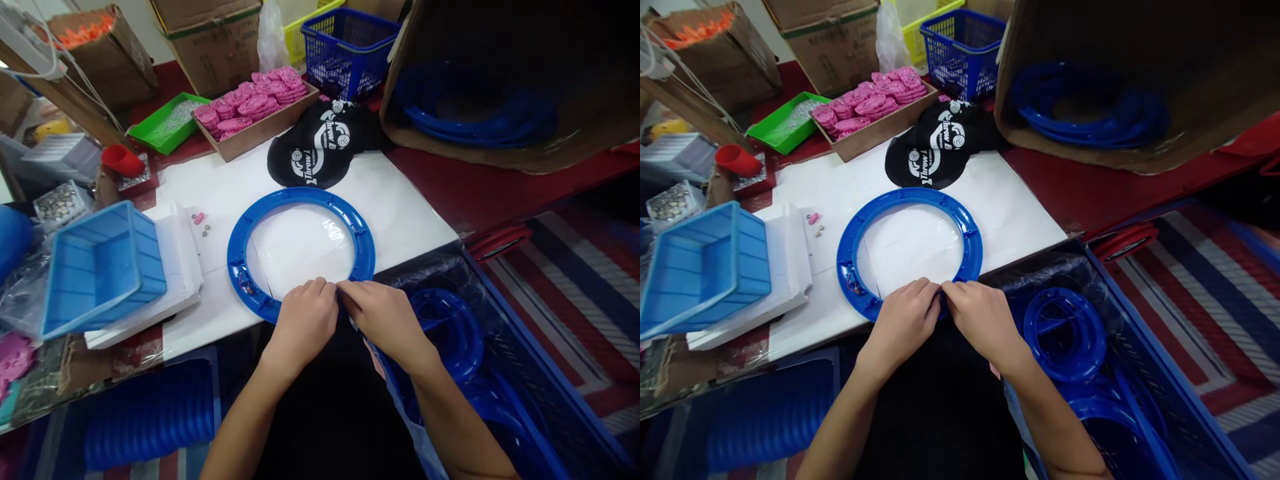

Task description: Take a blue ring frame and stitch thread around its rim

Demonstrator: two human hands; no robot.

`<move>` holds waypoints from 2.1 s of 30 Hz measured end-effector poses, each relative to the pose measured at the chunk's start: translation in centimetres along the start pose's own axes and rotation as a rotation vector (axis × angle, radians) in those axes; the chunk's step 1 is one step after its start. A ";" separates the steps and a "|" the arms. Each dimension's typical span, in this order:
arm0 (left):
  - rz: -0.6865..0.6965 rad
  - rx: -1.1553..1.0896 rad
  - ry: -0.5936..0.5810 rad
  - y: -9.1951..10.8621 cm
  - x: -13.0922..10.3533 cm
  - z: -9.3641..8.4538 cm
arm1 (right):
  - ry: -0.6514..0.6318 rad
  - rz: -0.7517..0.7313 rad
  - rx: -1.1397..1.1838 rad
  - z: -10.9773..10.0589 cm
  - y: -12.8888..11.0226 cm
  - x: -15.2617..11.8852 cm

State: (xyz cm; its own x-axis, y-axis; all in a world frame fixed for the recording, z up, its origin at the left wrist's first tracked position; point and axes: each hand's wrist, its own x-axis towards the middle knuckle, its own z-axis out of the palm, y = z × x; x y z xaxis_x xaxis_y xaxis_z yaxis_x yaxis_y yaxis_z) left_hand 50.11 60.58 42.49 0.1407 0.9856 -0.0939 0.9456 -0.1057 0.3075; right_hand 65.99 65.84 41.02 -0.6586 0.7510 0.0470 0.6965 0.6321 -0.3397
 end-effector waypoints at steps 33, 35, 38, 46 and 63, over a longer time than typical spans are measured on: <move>0.040 -0.223 0.127 -2.1 0.1 0.9 | 0.020 0.055 0.508 -1.3 4.5 1.2; 0.036 -0.227 0.131 -2.1 0.1 0.9 | 0.030 0.021 0.493 -1.8 4.2 1.1; 0.014 -0.228 0.122 -2.0 0.2 0.9 | 0.041 -0.030 0.424 -2.7 3.3 0.9; 0.116 -0.060 0.157 -2.1 -0.3 1.6 | -0.059 -0.184 0.082 -3.0 2.2 1.7; 0.219 -0.042 0.101 -2.5 -0.5 1.7 | 0.041 0.297 0.332 -1.2 1.8 0.6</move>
State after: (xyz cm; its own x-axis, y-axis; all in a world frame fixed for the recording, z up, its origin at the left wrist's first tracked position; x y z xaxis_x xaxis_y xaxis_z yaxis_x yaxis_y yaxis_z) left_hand 48.20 60.10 40.17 0.3094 0.9480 0.0740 0.8823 -0.3152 0.3495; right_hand 67.20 67.64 41.55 -0.4271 0.9020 -0.0630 0.7204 0.2973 -0.6267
